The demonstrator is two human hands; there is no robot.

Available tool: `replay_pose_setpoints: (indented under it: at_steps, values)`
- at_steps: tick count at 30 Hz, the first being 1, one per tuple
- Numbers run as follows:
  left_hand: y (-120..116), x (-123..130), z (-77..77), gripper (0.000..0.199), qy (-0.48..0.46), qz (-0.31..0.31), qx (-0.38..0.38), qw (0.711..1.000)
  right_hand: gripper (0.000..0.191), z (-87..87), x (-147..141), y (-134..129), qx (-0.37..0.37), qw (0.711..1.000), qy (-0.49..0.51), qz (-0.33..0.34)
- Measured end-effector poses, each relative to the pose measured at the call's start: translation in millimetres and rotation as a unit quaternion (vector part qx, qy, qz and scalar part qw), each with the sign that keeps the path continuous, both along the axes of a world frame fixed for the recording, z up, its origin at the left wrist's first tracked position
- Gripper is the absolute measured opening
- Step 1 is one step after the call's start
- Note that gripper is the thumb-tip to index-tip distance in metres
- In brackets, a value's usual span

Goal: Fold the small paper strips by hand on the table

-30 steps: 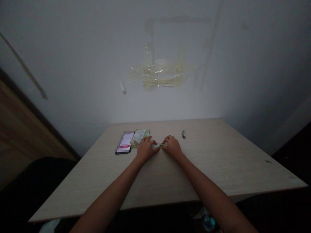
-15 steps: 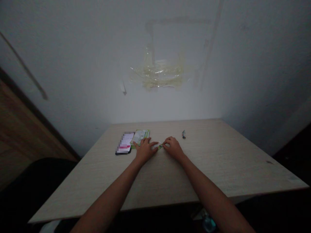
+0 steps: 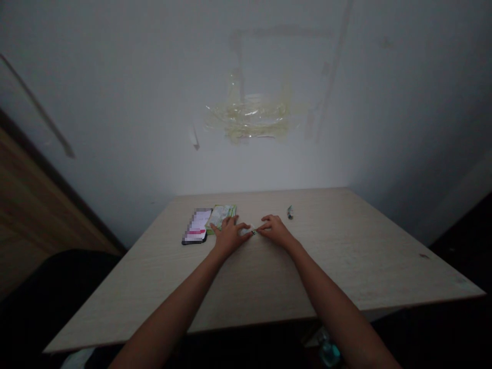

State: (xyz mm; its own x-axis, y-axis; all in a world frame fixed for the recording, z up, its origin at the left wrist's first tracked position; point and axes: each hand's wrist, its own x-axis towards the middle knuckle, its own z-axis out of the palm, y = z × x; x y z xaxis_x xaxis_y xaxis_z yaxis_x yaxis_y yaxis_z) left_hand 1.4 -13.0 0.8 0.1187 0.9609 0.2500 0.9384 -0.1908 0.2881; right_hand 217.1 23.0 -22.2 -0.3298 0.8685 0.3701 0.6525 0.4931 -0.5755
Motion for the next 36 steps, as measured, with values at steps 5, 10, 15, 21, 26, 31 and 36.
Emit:
replay_pose_setpoints:
  at_steps: [5,10,15,21,26,31,36]
  values:
    - [-1,1,2.5,0.04,0.011,-0.001,-0.004,1.0,0.013,-1.7,3,1,0.011,0.999,-0.025,0.019]
    - [-1,1,3.8,0.04,0.024,0.007,-0.017,1.0,0.019,-3.1,-4,3,0.045,0.996,-0.074,0.018]
    - [-1,1,2.3,0.038,0.019,0.006,-0.013,1.0,0.026,0.9,-15,2,0.063,0.991,-0.121,-0.012]
    - [-2,1,0.4,0.038,0.01,0.004,0.0,1.0,0.031,3.0,-20,-5,0.057,0.986,-0.152,-0.046]
    - [-4,0,-0.1,0.038,0.005,0.004,0.011,1.0,0.026,-4.3,-12,2,0.055,0.993,-0.099,-0.027]
    - [-5,1,1.0,0.037,0.003,0.009,0.011,1.0,0.018,-7.8,-9,8,0.049,0.998,-0.043,-0.018]
    - [-5,1,1.3,0.038,0.006,0.013,0.02,1.0,0.019,-5.1,-12,8,0.046,0.997,-0.058,-0.032]
